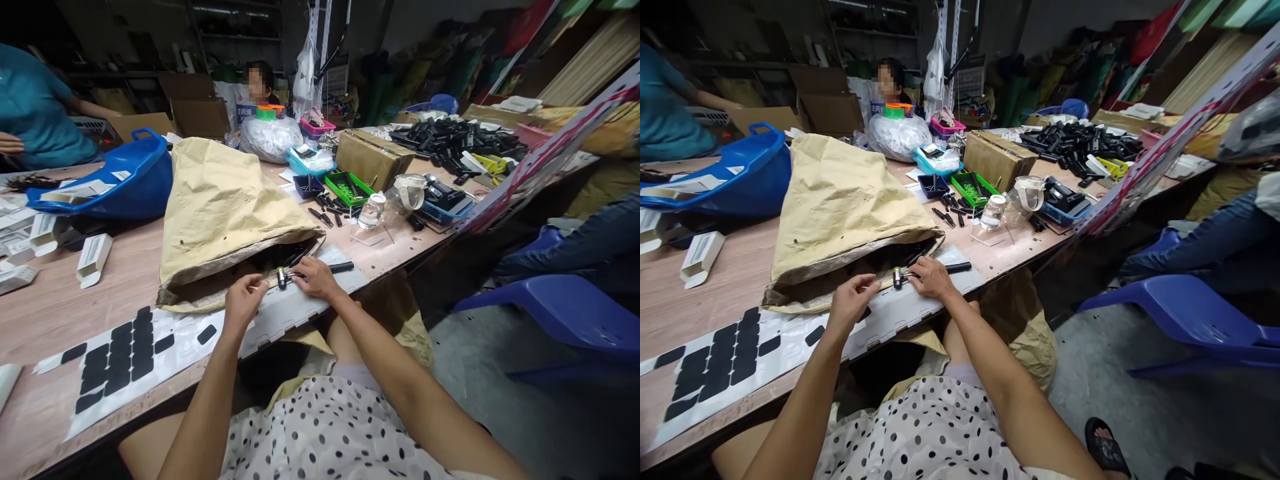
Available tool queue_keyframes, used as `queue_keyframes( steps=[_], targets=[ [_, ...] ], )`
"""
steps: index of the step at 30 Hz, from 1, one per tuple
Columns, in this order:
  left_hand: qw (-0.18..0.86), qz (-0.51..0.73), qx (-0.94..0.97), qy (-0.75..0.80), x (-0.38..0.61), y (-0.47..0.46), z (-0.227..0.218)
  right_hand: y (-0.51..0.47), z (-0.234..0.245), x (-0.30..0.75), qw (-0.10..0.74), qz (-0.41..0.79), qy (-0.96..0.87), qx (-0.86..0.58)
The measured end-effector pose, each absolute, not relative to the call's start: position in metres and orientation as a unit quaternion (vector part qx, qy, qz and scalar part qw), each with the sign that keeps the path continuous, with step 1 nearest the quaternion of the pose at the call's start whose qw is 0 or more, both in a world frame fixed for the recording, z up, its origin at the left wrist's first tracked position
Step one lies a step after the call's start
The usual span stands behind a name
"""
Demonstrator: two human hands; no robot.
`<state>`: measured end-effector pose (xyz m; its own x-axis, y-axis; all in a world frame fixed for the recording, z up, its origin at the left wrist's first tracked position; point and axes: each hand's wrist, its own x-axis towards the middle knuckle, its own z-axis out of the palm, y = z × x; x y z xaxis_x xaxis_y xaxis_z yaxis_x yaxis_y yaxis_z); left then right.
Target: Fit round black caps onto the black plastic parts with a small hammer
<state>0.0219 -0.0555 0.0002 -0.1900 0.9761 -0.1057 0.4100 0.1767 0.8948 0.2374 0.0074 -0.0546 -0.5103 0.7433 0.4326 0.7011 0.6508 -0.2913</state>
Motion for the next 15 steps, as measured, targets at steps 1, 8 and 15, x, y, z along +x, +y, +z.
queue_keyframes(
  steps=[1,8,15],
  targets=[
    [0.315,0.375,0.510,0.707,0.023,-0.043,-0.004,0.008,-0.054,0.237,0.267,0.041,-0.867,-0.418],
    [0.156,0.285,0.481,0.814,0.033,0.015,-0.024,0.009,-0.054,0.235,0.258,0.040,-0.869,-0.421],
    [0.101,0.286,0.502,0.810,0.015,0.006,-0.029,0.009,-0.053,0.234,0.247,0.037,-0.869,-0.427]
  ],
)
